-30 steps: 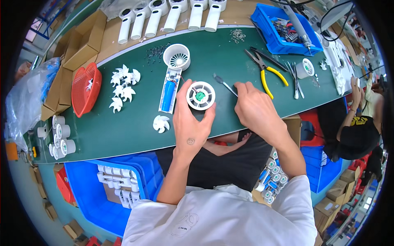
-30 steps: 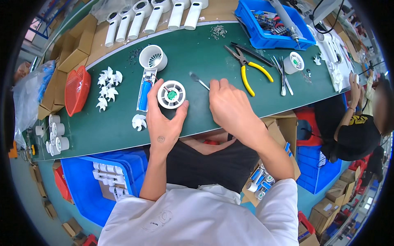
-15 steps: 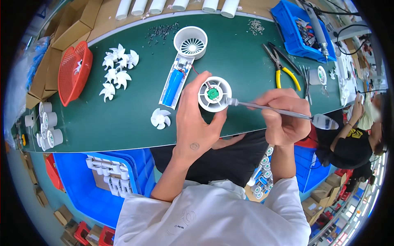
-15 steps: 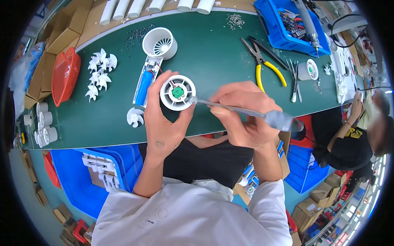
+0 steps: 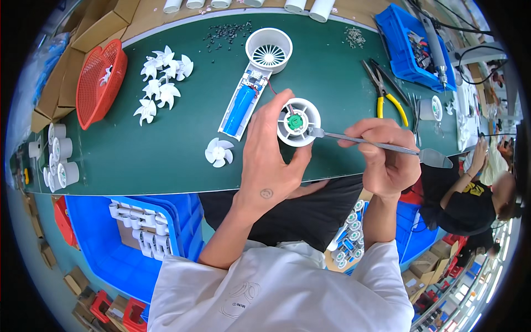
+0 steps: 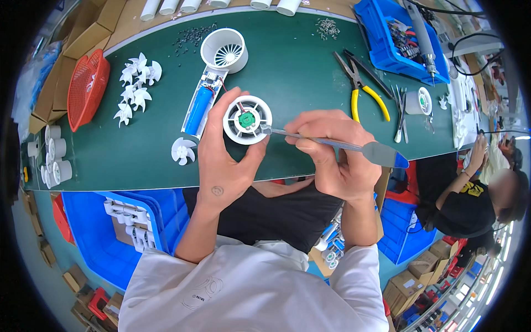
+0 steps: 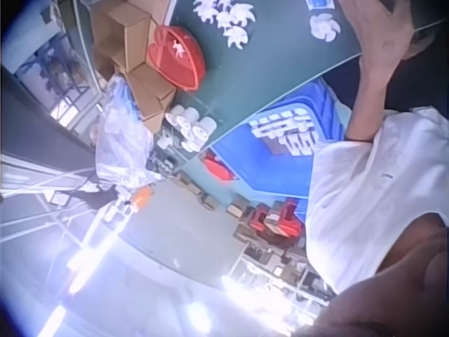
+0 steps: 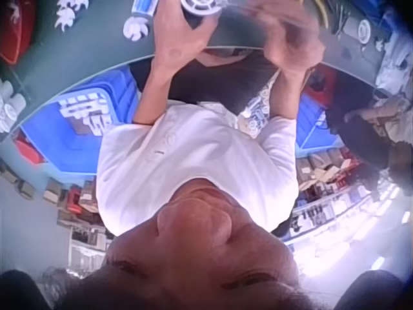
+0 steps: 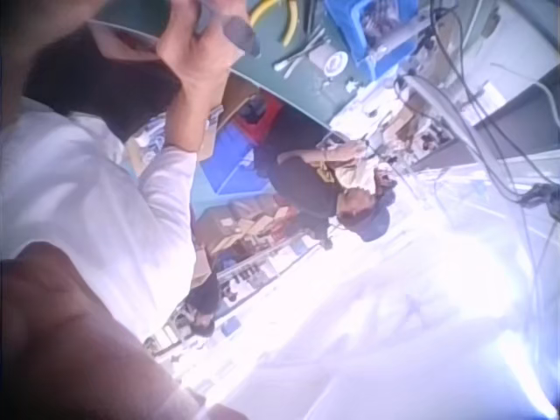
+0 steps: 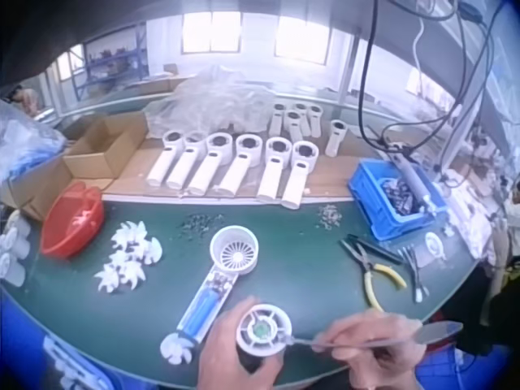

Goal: Assemble small handheld portable fans by attaching blades to the motor and securing the plastic casing.

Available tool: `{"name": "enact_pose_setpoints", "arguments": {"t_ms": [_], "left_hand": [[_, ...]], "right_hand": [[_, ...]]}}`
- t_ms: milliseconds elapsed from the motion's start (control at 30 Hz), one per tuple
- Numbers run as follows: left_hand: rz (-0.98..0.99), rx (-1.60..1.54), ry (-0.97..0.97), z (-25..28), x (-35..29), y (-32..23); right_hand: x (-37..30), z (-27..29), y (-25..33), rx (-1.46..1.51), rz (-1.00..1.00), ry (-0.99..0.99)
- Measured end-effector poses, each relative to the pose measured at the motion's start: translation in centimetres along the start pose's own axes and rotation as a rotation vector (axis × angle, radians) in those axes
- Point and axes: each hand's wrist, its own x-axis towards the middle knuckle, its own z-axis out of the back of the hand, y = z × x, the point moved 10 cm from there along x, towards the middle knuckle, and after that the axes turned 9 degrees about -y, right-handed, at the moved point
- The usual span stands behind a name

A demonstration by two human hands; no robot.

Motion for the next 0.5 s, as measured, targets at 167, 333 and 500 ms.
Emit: {"name": "enact_pose_setpoints", "arguments": {"t_ms": [167, 333, 500], "left_hand": [[0.008, 0.022, 0.014, -0.1, 0.0, -0.1], [-0.005, 0.025, 0.026, -0.2, 0.1, -0.1], [0.053, -0.027, 0.025, -0.1, 0.1, 0.2]], "right_hand": [[1.5, 0.5, 0.5, 0.032, -0.037, 0.046], [1.1, -1.1, -0.4, 0.062, -0.091, 0.196], [0.1, -2.4, -0.7, 0.017, 0.012, 0.226]]}}
